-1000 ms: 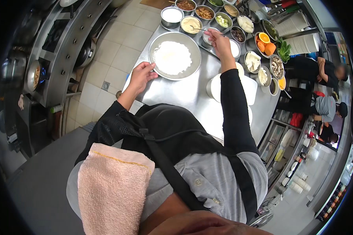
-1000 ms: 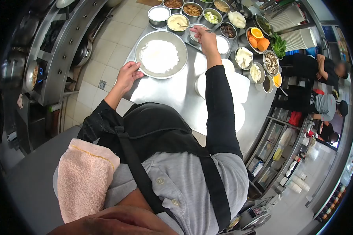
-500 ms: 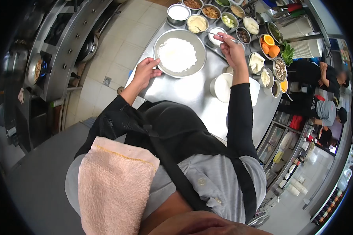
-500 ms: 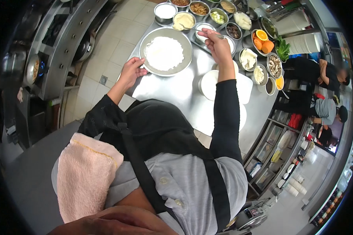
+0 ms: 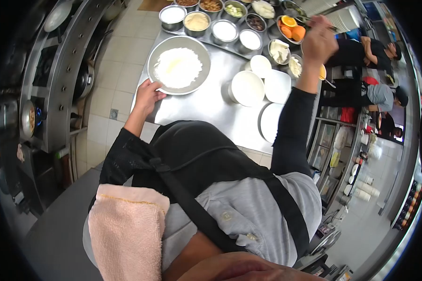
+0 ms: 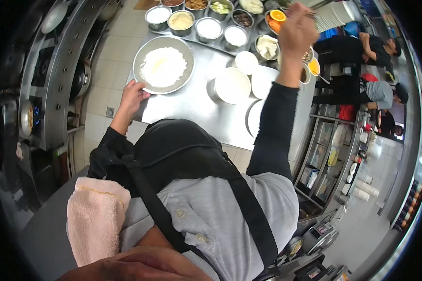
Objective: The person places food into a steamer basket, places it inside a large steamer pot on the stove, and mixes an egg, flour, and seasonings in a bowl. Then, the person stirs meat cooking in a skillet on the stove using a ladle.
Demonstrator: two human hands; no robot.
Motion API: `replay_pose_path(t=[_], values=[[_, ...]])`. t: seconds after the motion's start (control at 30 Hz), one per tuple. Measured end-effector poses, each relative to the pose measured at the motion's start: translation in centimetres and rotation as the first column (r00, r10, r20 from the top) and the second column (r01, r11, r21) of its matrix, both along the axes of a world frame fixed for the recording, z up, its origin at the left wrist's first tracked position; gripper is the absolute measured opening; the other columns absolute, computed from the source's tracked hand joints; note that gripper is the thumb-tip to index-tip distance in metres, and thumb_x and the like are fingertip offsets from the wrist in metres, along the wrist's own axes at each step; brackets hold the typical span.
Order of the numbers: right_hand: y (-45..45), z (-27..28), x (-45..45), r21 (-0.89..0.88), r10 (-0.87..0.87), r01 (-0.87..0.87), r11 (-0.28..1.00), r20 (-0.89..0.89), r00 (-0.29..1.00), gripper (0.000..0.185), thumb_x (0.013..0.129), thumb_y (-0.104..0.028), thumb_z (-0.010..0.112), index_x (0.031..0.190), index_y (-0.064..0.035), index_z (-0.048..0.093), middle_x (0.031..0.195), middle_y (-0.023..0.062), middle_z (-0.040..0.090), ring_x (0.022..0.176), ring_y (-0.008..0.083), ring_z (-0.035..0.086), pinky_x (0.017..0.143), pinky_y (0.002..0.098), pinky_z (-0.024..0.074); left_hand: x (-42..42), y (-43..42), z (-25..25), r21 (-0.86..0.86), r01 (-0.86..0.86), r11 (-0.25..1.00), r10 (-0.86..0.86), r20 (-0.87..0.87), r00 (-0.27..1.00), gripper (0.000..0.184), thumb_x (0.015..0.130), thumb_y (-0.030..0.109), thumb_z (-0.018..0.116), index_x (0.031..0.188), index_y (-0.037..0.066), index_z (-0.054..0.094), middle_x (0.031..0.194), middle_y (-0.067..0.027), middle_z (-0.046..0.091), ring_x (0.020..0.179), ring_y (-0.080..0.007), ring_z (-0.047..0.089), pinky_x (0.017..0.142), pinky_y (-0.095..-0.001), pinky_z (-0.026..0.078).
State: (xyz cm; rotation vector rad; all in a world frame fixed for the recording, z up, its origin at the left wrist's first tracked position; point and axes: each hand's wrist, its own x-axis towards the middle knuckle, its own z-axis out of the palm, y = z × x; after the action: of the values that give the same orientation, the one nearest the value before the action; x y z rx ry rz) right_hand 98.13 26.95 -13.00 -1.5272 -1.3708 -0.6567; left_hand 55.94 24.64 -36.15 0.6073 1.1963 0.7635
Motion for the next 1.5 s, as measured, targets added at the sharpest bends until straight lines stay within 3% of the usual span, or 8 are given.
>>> replay_pose_path(t=[0.07, 0.1, 0.2, 0.4, 0.57, 0.63, 1.0, 1.5], values=[[1.4, -4.4, 1.5, -0.148, 0.032, -0.032, 0.988, -0.002, 0.999, 0.027, 0.101, -0.02, 0.051, 0.086, -0.0059, 0.068, 0.075, 0.0113, 0.069, 0.065, 0.03, 0.066, 0.06, 0.0394, 0.0499, -0.6, -0.6, -0.9, -0.023, -0.018, 1.0, 0.019, 0.049, 0.999, 0.021, 0.089, 0.006, 0.059, 0.109, 0.001, 0.056, 0.089, -0.0075, 0.064, 0.066, -0.0152, 0.064, 0.061, -0.0276, 0.057], [2.4, -7.2, 2.0, -0.241, -0.121, 0.241, 0.94, 0.424, 0.897, 0.028, 0.1, -0.024, 0.052, 0.084, -0.005, 0.066, 0.075, 0.015, 0.068, 0.069, 0.0357, 0.066, 0.062, 0.0439, 0.0499, -1.0, -1.1, -1.2, -0.034, -0.035, 0.999, 0.038, 0.069, 0.997, 0.021, 0.089, 0.006, 0.058, 0.109, 0.001, 0.055, 0.088, -0.007, 0.064, 0.065, -0.0149, 0.063, 0.061, -0.0276, 0.057], [5.5, -18.8, 4.0, -0.454, 0.13, -0.123, 0.882, -0.015, 0.991, 0.031, 0.1, -0.029, 0.051, 0.092, -0.0019, 0.065, 0.076, 0.0248, 0.064, 0.074, 0.0476, 0.061, 0.071, 0.0528, 0.0498, -2.4, -3.3, -1.5, -0.042, -0.122, 0.992, 0.125, 0.081, 0.989, 0.021, 0.089, 0.006, 0.058, 0.11, 0.002, 0.055, 0.086, -0.0061, 0.062, 0.063, -0.0144, 0.061, 0.061, -0.0284, 0.057], [6.0, -18.0, 5.5, -0.461, 0.485, -0.308, 0.832, 0.337, 0.807, 0.03, 0.095, -0.019, 0.06, 0.123, -0.0089, 0.067, 0.101, 0.0152, 0.069, 0.09, 0.0318, 0.065, 0.088, 0.0438, 0.0482, -7.2, -10.2, 0.1, 0.047, -0.363, 0.931, 0.359, 0.071, 0.931, 0.023, 0.088, 0.011, 0.06, 0.109, 0.004, 0.055, 0.091, -0.0096, 0.065, 0.067, -0.0184, 0.066, 0.061, -0.0322, 0.058], [2.3, -11.6, 1.3, -0.263, 0.112, -0.217, 0.94, -0.363, 0.925, 0.043, 0.099, -0.017, 0.062, 0.132, 0.0063, 0.047, 0.093, 0.0126, 0.062, 0.081, 0.0179, 0.059, 0.071, 0.0282, 0.0491, -10.9, -17.5, 0.0, -0.054, -0.664, 0.746, 0.664, 0.138, 0.735, 0.027, 0.085, 0.011, 0.062, 0.112, 0.007, 0.057, 0.094, -0.0079, 0.064, 0.069, -0.0172, 0.064, 0.066, -0.0321, 0.056], [-0.2, -9.9, -4.1, -0.114, 0.31, -0.39, 0.914, -0.424, 0.851, 0.041, 0.099, -0.015, 0.061, 0.132, 0.0054, 0.048, 0.086, 0.0073, 0.056, 0.076, 0.0147, 0.054, 0.066, 0.0258, 0.0445, -12.5, -19.3, -1.3, -0.038, -0.775, 0.631, 0.77, 0.156, 0.619, 0.025, 0.086, 0.01, 0.061, 0.11, 0.007, 0.057, 0.087, -0.0058, 0.061, 0.068, -0.0155, 0.06, 0.064, -0.0304, 0.054], [-5.2, -18.8, -38.8, -0.653, 0.572, -0.749, -0.112, -0.659, 0.489, 0.034, 0.091, -0.013, 0.071, 0.122, -0.0021, 0.062, 0.087, 0.0044, 0.063, 0.064, 0.0096, 0.052, 0.06, 0.0255, 0.0443, -31.4, -22.8, -12.8, -0.161, -0.919, 0.36, 0.933, 0.082, 0.351, 0.017, 0.081, 0.009, 0.062, 0.097, 0.007, 0.057, 0.084, -0.0059, 0.058, 0.066, -0.0163, 0.055, 0.06, -0.0302, 0.052], [10.2, -25.3, -59.7, -0.815, 0.678, -0.485, -0.318, -0.553, 0.484, 0.044, 0.089, -0.024, 0.072, 0.125, -0.0019, 0.06, 0.089, 0.0143, 0.071, 0.069, 0.0255, 0.067, 0.068, 0.0373, 0.053, -61.2, -13.2, -10.9, -0.01, -0.993, -0.115, 0.985, 0.131, -0.115, 0.01, 0.084, 0.008, 0.061, 0.092, 0.006, 0.056, 0.081, -0.0044, 0.054, 0.067, -0.0162, 0.056, 0.061, -0.03, 0.053]])
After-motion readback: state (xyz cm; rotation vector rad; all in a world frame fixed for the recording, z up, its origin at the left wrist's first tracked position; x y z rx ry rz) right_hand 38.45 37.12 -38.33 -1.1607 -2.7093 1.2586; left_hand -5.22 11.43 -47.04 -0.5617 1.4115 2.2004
